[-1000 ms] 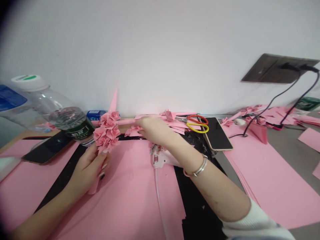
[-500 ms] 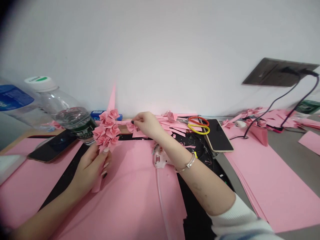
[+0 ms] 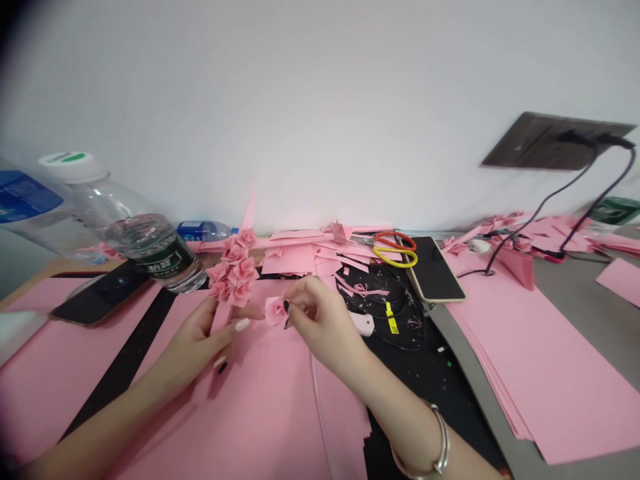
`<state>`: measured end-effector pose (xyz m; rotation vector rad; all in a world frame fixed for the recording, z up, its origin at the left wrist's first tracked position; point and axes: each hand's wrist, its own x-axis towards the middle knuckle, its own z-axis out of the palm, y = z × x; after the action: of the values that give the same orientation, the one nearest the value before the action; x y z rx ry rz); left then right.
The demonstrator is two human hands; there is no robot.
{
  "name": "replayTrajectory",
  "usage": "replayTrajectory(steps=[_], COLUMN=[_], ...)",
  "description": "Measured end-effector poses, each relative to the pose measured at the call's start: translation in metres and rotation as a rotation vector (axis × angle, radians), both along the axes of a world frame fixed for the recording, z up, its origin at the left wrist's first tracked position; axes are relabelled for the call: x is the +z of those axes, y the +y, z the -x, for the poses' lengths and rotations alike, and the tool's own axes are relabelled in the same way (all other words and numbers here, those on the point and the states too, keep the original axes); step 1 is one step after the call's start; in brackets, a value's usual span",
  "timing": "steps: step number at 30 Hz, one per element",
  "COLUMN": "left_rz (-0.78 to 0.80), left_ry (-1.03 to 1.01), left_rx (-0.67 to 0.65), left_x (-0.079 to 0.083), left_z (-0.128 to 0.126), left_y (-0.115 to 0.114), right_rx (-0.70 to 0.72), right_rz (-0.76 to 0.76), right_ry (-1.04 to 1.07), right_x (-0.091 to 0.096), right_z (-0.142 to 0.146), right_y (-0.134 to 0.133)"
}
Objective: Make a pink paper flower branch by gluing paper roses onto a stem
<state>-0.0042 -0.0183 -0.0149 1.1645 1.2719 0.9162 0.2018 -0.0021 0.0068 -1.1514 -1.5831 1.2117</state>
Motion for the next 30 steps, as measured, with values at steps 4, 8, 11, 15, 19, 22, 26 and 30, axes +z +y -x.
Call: replayTrajectory(steps=[4, 8, 11, 15, 19, 22, 26, 30], left_rz=[0.035, 0.070, 0.064, 0.056, 0.033, 0.001, 0.005, 0.020], left_ry=[0.023, 0.009, 0.006, 0.002, 0.025, 0.033, 0.032, -0.003], left_rx=[-0.022, -0.025, -0.019, -0.018, -0.026, -0.040, -0.046, -0.060], left_x=[0.000, -0.002, -0.003, -0.004, -0.004, -0.002, -0.001, -0.004], left_z=[-0.005, -0.006, -0.005, -0.003, -0.003, -0.004, -0.004, 0.000], left_y=[-0.003, -0.004, -0.003, -0.001, -0.002, -0.002, -0.001, 0.000], right_rx=[-0.008, 0.015, 0.029, 0.059, 0.007, -0.012, 0.007, -0.014], right_rz=[-0.098, -0.148, -0.231, -0.459, -0.612, -0.676, -0.731, -0.786], right_ry=[-0.074, -0.111, -0.154, -0.230, -0.307, -0.332, -0.364, -0.401], right_x=[-0.010, -0.018, -0.019, -0.017, -0.022, -0.024, -0.022, -0.018], right_z=[0.006, 0.007, 0.005, 0.004, 0.003, 0.003, 0.002, 0.000], right_y=[-0.008, -0.011, -0.013, -0.013, -0.014, -0.015, -0.016, -0.015])
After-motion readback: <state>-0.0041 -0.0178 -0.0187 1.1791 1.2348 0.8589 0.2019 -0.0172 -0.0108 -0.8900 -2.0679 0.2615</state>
